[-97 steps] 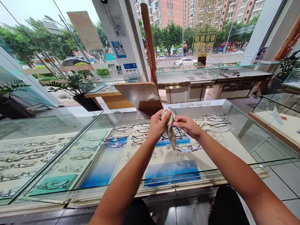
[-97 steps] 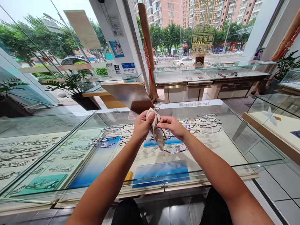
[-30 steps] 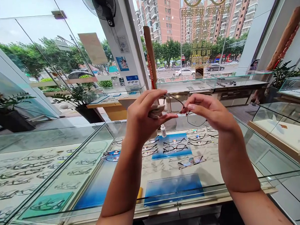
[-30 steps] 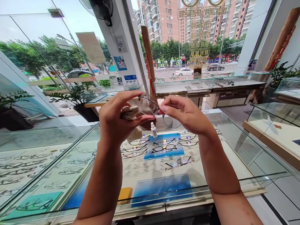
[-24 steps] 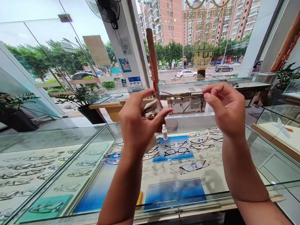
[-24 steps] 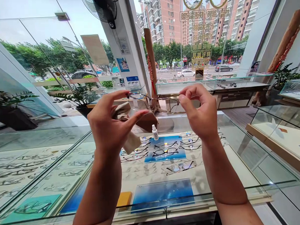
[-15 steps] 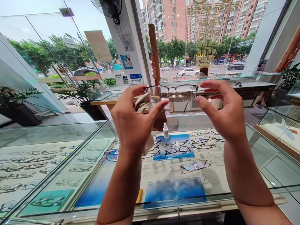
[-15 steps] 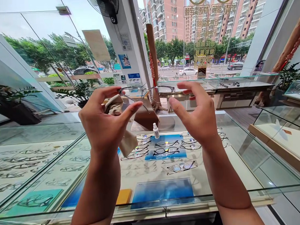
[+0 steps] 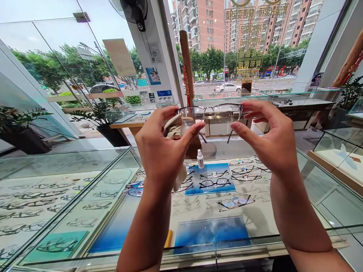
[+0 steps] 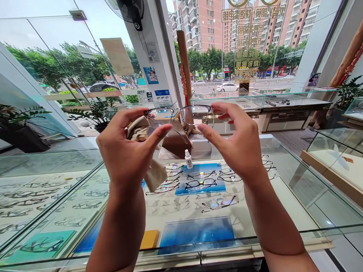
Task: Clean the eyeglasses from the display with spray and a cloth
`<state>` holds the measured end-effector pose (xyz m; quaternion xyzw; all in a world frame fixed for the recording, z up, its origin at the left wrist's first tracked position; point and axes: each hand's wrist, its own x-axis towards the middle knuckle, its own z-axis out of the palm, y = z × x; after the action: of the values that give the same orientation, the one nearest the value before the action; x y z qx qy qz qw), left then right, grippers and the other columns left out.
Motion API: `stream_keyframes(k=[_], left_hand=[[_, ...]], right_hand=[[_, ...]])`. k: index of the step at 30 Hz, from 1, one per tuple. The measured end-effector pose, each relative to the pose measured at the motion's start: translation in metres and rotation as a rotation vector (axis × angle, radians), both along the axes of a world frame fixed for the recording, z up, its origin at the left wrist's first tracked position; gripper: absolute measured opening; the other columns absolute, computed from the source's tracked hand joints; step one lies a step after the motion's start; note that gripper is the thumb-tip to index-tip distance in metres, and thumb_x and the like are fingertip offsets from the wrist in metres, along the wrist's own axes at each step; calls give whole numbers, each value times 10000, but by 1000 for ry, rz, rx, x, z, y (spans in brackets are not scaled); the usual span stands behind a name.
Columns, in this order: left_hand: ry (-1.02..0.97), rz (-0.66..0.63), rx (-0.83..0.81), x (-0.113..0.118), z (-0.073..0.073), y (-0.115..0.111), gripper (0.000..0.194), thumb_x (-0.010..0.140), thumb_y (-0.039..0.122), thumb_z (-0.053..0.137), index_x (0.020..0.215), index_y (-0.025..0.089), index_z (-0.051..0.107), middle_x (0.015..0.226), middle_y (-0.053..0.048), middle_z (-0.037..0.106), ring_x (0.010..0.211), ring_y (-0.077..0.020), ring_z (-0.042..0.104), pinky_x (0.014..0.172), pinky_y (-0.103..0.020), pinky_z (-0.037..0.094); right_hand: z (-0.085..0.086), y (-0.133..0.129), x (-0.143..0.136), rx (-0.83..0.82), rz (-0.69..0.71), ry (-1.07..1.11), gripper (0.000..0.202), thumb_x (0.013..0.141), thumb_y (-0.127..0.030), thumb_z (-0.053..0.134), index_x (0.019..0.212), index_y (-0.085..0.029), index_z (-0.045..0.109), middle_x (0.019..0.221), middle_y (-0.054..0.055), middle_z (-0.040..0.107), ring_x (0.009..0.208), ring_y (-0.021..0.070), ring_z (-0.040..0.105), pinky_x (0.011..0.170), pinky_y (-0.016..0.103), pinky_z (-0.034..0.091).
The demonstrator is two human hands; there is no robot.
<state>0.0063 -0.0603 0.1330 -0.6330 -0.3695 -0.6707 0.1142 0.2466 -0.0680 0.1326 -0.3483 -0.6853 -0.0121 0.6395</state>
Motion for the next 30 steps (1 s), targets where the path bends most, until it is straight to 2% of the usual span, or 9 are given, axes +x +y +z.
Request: stream_keyframes(k=[5, 8, 11, 17, 22, 25, 30], left_hand=[[-40, -8, -49, 3, 1, -3, 562, 726, 556, 982, 1131, 246, 746, 1076, -44, 777, 924, -216, 732, 834, -339, 605], [-58, -99, -66, 4, 1, -2, 561, 750, 546, 970, 1147, 255, 701, 1065, -37, 764, 887, -199, 724, 747, -312, 587], [-44, -201, -78, 2, -1, 0, 548, 805, 538, 934, 1186, 268, 647, 1069, -36, 760, 888, -194, 732, 742, -307, 590], [-36, -165, -69, 1, -3, 3, 555, 787, 551, 946, 1159, 270, 645, 1003, -19, 714, 808, -168, 684, 695, -294, 562], [-50, -212, -114, -1, -1, 4, 585, 752, 546, 971, 1152, 247, 665, 1010, -24, 725, 771, -154, 671, 637, -271, 547], [-19, -211, -109, -3, 1, 5, 537, 772, 527, 962, 1153, 241, 715, 1062, -40, 737, 850, -174, 701, 702, -280, 588], [9, -168, -51, -3, 1, 6, 437, 838, 485, 921, 1178, 260, 766, 1119, -56, 748, 1097, -247, 724, 943, -350, 631]], right_hand=[[0, 1, 0, 3, 5, 5, 459, 871, -507, 877, 1242, -266, 755, 1189, 83, 798, 1003, 266, 757, 903, 453, 630], [-1, 2, 1, -9, 44, 21, 463, 865, -522, 881, 1227, -265, 747, 1185, 78, 797, 989, 255, 759, 893, 440, 639], [-2, 4, 1, -40, 125, 47, 461, 878, -525, 869, 1234, -272, 720, 1196, 70, 790, 974, 237, 758, 889, 425, 648], [-1, 4, 1, -81, 184, 59, 449, 888, -534, 859, 1212, -273, 690, 1164, 53, 774, 956, 210, 741, 878, 391, 640], [-3, 6, 3, -82, 182, 69, 468, 889, -551, 854, 1230, -280, 683, 1191, 60, 768, 978, 218, 734, 895, 398, 633], [-4, 9, 5, -75, 166, 75, 479, 890, -553, 852, 1243, -278, 682, 1206, 68, 770, 1017, 230, 733, 903, 403, 628], [-4, 10, 5, -75, 146, 83, 467, 895, -529, 855, 1238, -264, 682, 1220, 76, 780, 1039, 235, 742, 898, 402, 621]])
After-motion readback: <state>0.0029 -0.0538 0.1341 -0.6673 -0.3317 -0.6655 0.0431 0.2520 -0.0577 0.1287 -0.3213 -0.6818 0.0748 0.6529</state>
